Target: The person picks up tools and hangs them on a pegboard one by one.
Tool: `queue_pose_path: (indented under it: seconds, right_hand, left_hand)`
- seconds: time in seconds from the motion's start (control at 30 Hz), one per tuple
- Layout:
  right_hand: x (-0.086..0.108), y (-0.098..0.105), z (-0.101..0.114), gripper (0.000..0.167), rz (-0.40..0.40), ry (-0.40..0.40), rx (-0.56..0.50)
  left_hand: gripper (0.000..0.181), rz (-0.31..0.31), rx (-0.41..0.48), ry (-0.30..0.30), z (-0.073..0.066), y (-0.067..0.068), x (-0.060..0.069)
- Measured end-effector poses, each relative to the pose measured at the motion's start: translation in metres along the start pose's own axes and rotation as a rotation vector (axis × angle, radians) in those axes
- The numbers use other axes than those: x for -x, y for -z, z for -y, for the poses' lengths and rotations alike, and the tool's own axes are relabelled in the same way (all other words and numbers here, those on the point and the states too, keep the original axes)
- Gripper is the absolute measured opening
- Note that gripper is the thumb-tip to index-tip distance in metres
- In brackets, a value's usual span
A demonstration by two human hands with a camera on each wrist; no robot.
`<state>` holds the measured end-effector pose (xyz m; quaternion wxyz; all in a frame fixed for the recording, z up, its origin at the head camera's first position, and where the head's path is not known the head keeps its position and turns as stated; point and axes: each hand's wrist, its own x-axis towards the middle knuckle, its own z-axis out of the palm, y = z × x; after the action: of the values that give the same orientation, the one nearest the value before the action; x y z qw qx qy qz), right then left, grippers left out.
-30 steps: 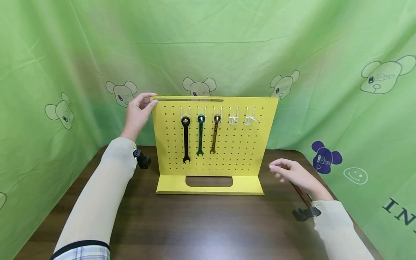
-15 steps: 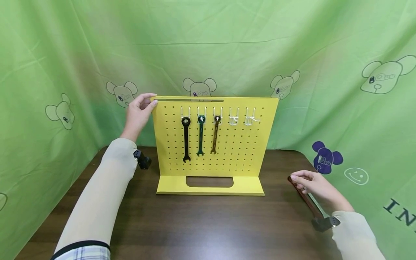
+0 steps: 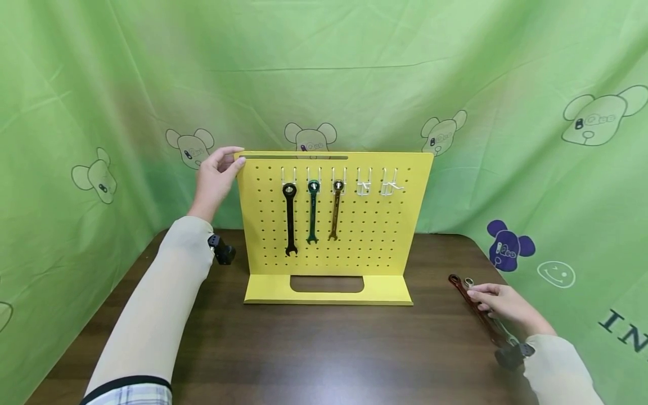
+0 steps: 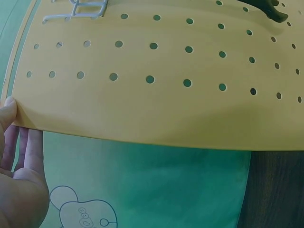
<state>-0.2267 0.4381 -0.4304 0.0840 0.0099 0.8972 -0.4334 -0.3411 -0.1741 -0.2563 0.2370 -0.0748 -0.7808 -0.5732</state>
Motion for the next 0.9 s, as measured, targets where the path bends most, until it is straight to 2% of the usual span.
queue_pose_path:
  seconds: [0.37, 0.63, 0.9]
  right_hand:
    - [-0.008, -0.002, -0.021, 0.049, -0.060, 0.013, 0.132]
    - [-0.012, -0.001, -0.016, 0.044, -0.119, 0.009, 0.337]
    - [-0.012, -0.004, -0.009, 0.036, -0.110, -0.043, 0.342]
  left_hand:
    - [0.033, 0.001, -0.005, -0.010, 0.000, -0.001, 0.000]
    - [0.033, 0.002, 0.026, -0.005, 0.000, -0.001, 0.000]
    - [0.036, 0.012, 0.004, 0.013, 0.000, -0.001, -0.001]
